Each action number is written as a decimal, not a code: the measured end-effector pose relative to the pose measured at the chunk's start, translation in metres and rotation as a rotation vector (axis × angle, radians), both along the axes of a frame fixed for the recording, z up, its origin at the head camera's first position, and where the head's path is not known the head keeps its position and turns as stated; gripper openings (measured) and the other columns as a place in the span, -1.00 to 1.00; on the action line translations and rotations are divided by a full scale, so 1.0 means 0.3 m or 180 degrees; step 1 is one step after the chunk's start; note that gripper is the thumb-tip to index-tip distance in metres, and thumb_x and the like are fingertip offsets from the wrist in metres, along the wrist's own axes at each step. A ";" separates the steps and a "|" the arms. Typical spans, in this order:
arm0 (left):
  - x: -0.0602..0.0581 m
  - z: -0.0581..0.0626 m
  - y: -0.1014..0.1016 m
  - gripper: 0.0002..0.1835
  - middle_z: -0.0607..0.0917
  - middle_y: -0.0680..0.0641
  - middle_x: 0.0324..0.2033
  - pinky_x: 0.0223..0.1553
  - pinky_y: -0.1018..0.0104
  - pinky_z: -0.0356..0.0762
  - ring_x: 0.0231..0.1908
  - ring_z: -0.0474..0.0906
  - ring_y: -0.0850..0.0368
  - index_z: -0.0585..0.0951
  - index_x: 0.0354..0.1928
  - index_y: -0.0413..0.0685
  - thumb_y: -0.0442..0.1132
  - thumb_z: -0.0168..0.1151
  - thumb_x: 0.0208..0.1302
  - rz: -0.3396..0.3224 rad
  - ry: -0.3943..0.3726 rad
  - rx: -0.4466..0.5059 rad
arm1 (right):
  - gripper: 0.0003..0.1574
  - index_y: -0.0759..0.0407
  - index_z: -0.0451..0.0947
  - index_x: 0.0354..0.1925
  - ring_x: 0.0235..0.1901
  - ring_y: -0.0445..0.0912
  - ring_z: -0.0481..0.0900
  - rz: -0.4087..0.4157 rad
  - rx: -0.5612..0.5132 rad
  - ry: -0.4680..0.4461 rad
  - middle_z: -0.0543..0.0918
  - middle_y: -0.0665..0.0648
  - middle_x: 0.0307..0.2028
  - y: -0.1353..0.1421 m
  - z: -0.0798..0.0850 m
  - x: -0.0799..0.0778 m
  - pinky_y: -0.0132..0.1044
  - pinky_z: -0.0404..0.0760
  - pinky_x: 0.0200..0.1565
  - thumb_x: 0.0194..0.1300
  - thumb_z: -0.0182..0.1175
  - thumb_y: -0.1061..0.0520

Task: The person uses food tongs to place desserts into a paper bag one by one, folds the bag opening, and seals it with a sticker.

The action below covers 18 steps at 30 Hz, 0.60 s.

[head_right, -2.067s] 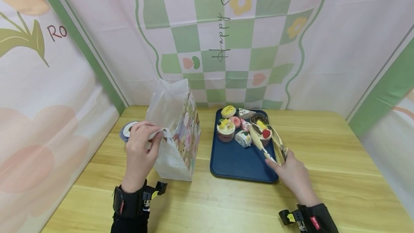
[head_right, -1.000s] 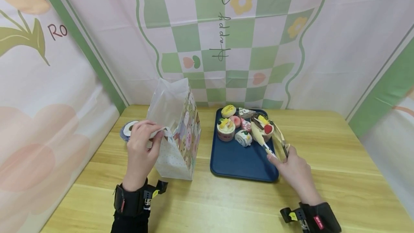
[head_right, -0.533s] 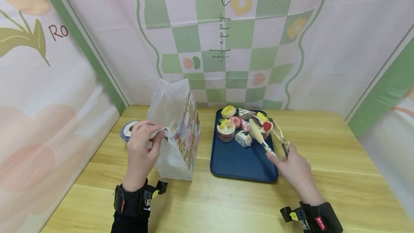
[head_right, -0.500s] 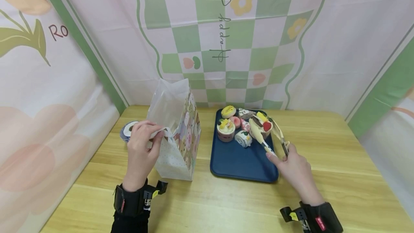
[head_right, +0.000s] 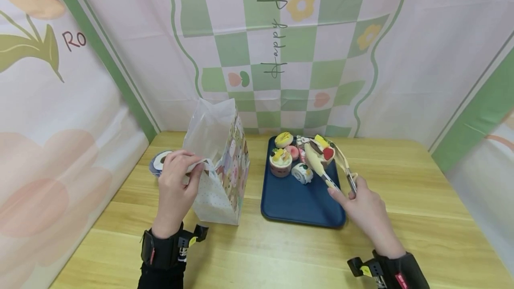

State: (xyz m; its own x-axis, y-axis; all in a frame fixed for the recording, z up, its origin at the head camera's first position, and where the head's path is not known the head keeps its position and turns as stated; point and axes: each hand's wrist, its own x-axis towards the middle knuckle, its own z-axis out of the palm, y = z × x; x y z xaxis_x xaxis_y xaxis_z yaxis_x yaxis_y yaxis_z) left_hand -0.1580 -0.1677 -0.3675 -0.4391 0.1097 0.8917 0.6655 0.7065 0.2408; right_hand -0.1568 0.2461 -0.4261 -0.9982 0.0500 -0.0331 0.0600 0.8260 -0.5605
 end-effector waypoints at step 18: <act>0.002 0.000 -0.001 -0.91 0.72 -0.11 -0.36 0.08 0.10 0.47 -0.11 0.58 -0.08 0.67 -0.23 -0.17 -0.36 0.32 0.22 -0.0003 0.0012 -0.0005 | -0.25 0.20 0.23 -0.15 -0.62 -0.09 0.46 0.0182 -0.0112 0.0042 0.45 0.12 -0.49 -0.048 0.096 0.005 -0.30 0.34 -0.61 0.29 0.07 -0.45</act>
State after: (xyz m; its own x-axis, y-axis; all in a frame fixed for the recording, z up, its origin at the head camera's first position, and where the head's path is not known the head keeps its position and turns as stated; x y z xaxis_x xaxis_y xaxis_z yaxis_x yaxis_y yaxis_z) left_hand -0.1574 -0.1681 -0.3675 -0.4356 0.1116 0.8932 0.6671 0.7063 0.2371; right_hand -0.1552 0.2316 -0.3974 -0.9998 -0.0080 -0.0208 0.0058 0.8076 -0.5897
